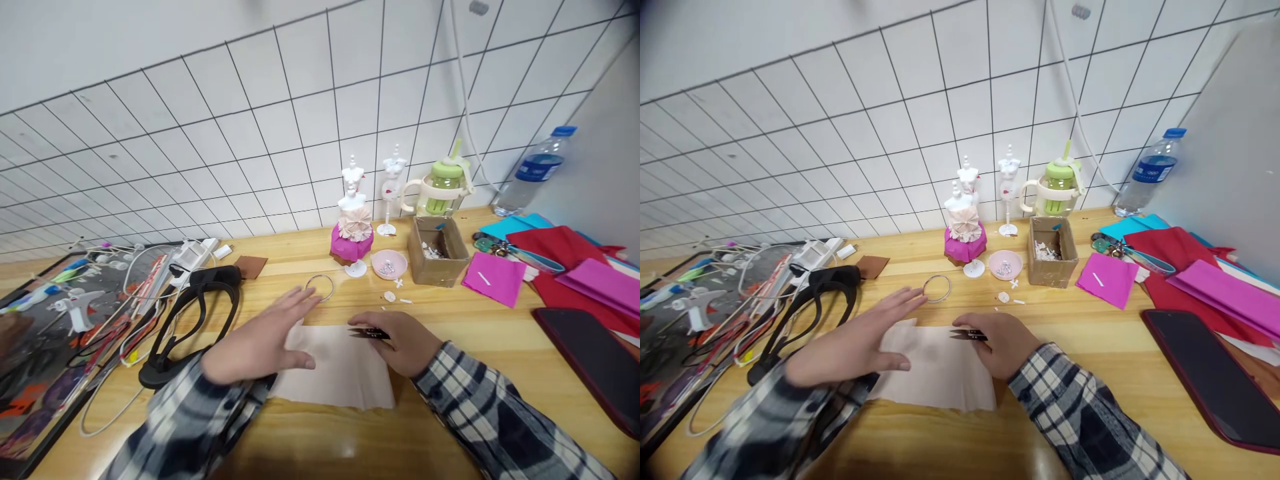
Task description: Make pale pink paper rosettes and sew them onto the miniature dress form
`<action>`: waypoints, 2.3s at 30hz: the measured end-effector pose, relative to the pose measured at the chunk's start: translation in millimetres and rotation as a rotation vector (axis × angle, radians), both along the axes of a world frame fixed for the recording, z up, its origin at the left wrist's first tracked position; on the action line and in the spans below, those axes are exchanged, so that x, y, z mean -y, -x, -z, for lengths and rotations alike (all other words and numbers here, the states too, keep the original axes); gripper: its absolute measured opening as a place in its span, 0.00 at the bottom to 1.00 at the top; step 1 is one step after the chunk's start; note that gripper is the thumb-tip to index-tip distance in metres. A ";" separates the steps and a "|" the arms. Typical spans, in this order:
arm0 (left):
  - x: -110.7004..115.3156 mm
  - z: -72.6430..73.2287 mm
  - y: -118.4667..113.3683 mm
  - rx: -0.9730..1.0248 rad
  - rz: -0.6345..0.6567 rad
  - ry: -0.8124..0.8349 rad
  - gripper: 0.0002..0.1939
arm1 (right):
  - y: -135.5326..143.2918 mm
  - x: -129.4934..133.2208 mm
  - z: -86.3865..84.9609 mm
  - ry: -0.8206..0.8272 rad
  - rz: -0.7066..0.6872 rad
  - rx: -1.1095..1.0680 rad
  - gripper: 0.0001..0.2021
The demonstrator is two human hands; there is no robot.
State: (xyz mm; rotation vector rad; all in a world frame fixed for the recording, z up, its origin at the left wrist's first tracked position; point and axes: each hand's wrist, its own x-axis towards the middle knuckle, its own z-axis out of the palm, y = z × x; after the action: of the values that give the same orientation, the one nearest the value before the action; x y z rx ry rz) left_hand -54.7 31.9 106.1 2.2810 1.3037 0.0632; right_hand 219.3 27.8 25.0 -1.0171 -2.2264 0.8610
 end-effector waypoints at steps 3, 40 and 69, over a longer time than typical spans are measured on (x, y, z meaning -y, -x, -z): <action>-27.3 20.9 -42.1 0.210 0.154 0.078 0.49 | -3.8 4.4 -10.0 -0.185 0.031 -0.080 0.25; -19.5 90.3 6.6 0.774 -0.633 0.516 0.23 | -11.2 -21.6 18.5 0.464 0.548 -0.370 0.19; -9.7 104.1 -10.9 0.917 -0.517 0.438 0.31 | 41.6 22.0 19.1 1.170 -0.069 -0.166 0.13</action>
State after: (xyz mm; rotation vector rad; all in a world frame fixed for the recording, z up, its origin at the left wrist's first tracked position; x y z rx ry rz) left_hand -43.8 41.6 2.1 1.2258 1.1728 0.8063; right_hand 177.7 5.8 5.9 -1.2338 -1.5068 2.2834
